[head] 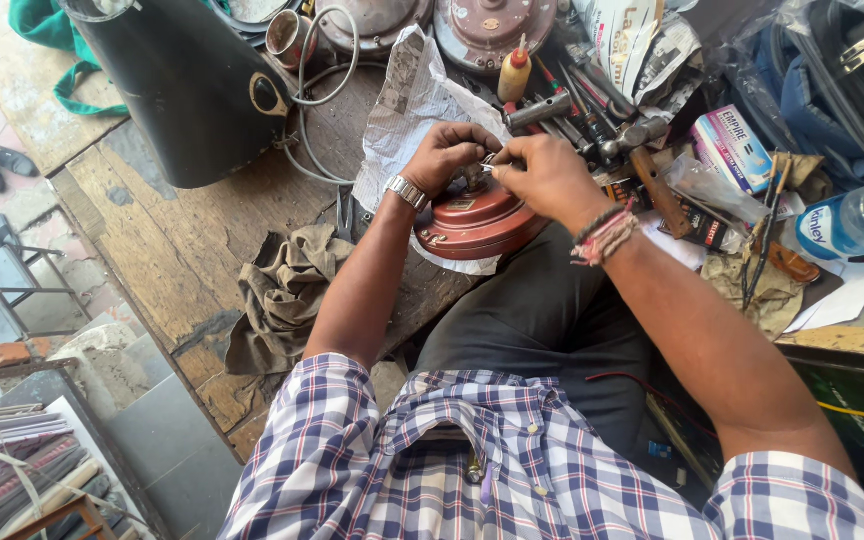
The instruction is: The person uses a screwdriver to adjust wires on a small motor component, then applies glue from a bottle to the assembly and wipes the surface with a cloth. The person continues to adjust the wires and components with the screwdriver.
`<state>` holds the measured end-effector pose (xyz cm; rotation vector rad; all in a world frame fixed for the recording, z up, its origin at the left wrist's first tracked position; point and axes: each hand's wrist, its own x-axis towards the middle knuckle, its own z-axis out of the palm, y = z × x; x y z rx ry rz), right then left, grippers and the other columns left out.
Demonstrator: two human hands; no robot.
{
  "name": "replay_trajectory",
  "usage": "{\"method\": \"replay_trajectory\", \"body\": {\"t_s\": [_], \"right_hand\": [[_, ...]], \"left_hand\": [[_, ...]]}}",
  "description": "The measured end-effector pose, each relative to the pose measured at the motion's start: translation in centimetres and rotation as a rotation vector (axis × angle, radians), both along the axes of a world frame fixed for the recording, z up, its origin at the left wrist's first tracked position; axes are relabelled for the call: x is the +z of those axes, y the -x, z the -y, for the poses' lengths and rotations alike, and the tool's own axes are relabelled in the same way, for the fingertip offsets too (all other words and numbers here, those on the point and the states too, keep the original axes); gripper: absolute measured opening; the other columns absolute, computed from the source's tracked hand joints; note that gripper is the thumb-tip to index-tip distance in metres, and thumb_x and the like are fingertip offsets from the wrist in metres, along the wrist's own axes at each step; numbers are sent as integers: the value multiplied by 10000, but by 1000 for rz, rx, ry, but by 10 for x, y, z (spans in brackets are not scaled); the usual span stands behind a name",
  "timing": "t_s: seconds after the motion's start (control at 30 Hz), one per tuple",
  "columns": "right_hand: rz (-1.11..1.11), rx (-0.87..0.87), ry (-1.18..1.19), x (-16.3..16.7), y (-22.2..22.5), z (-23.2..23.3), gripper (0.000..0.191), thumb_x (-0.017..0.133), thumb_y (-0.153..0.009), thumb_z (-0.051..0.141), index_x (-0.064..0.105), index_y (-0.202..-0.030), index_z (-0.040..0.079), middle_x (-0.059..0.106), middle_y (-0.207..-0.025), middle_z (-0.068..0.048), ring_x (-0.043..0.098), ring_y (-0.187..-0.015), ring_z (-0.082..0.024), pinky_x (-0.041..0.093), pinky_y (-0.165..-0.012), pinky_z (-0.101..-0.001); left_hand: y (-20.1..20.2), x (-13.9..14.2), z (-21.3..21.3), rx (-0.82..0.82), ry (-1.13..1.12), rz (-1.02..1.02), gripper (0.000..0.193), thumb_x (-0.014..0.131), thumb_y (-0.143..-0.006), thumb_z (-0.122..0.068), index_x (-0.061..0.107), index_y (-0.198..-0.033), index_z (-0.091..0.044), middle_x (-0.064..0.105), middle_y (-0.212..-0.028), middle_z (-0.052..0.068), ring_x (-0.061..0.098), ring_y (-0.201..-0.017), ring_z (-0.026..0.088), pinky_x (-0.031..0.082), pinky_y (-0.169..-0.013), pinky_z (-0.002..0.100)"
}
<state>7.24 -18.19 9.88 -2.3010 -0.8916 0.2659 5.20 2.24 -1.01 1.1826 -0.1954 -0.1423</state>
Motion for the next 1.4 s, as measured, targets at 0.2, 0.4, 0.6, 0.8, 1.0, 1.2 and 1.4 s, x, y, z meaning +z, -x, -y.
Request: {"method": "replay_trajectory", "body": {"t_s": [0.2,0.4,0.6,0.8,1.0,1.2,1.4], "right_hand": [[293,2,73,8,26,20,203,783,-871,254,791,-1031,130,695,-899,-134,683,-863,-353,535,-770,-463],[291,11,132,13,30,17,217,806,-840,258,800,-1019,136,669,-905,-118,674,-881,-335,532,-787,-460],[285,32,138,13,32,15,235,806,-846,258,799,-1043,129,669,-917,-120,672,-878,-330,532,-798,-456],[303,63,147,14,32,12,229,800,-857,250,801,-1055,134,670,-920,-117,679,-881,-320,532,-808,-459],[528,200,221,9,34,11,54,719,-905,146,740,-882,102,671,-941,-115,683,-859,-284,561,-773,-406],[560,247,238,-2,25,6,131,646,-957,183,677,-870,91,692,-831,-123,706,-787,-312,575,-728,-423],[372,132,229,5,20,1,181,685,-910,268,734,-882,96,727,-812,-139,717,-726,-319,570,-705,-456]], "left_hand": [[-1,1,0,-14,5,4,237,642,-877,-57,732,-1075,38,749,-987,56,682,-885,111,561,-841,264],[0,0,-2,4,14,-4,229,638,-893,-43,741,-1080,38,745,-989,56,673,-888,111,556,-853,266],[-1,-1,0,22,-10,1,230,633,-880,-37,743,-1068,38,750,-989,58,671,-884,107,558,-850,267],[0,0,0,16,-20,17,240,634,-874,-44,743,-1071,36,750,-989,55,670,-885,105,559,-852,268],[0,1,0,10,-26,6,244,641,-879,-51,742,-1081,40,748,-987,55,667,-886,106,558,-859,268],[-1,0,0,2,-6,13,240,637,-880,-49,742,-1076,42,753,-986,60,678,-890,113,564,-863,274],[0,1,0,-15,-5,0,226,644,-897,-60,736,-1078,41,744,-965,54,673,-867,112,565,-840,276]]}}
